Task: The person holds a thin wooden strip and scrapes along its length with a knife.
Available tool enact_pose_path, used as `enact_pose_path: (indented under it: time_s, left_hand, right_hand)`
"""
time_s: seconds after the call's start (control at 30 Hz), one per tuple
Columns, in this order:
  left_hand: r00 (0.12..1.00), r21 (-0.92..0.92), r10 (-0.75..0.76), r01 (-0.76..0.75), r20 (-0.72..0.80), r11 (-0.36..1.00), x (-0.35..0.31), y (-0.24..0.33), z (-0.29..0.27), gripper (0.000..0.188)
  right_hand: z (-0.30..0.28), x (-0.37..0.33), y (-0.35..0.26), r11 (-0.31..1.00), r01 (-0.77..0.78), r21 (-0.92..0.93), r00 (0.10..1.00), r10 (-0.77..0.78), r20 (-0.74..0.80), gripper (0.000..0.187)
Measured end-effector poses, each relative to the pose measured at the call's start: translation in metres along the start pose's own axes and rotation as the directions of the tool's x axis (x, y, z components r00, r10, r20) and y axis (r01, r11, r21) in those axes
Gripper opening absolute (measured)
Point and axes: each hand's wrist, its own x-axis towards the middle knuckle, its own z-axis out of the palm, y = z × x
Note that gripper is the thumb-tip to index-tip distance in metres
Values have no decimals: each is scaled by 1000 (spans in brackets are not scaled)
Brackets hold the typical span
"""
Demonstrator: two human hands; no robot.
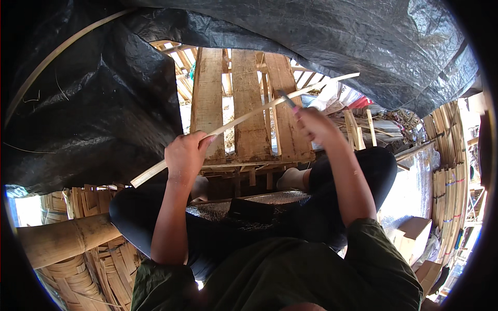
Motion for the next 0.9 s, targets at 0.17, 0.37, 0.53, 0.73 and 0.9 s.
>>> enact_pose_path:
  time_s: [0.17, 0.37, 0.53, 0.73, 0.9]
  left_hand:
    - [996, 91, 83, -79, -32, 993, 6, 6, 1, 26]
    - [996, 68, 92, -93, 18, 993, 14, 10, -3, 28]
    - [996, 50, 83, -81, -30, 995, -1, -9, 7, 30]
    - [996, 55, 84, -83, -24, 995, -2, -13, 6, 29]
    - [996, 18, 84, -84, -21, 996, 9, -3, 3, 28]
  right_hand:
    - [6, 17, 25, 958, 94, -272, 968, -152, -200, 32]
    - [-29, 36, 27, 890, 62, -452, 936, -209, -284, 30]
    - [28, -12, 6, 995, 89, -52, 996, -89, 17, 32]
    - [66, -38, 0, 873, 87, -480, 996, -88, 20, 36]
    - [20, 2, 5, 946, 208, -247, 903, -283, -323, 39]
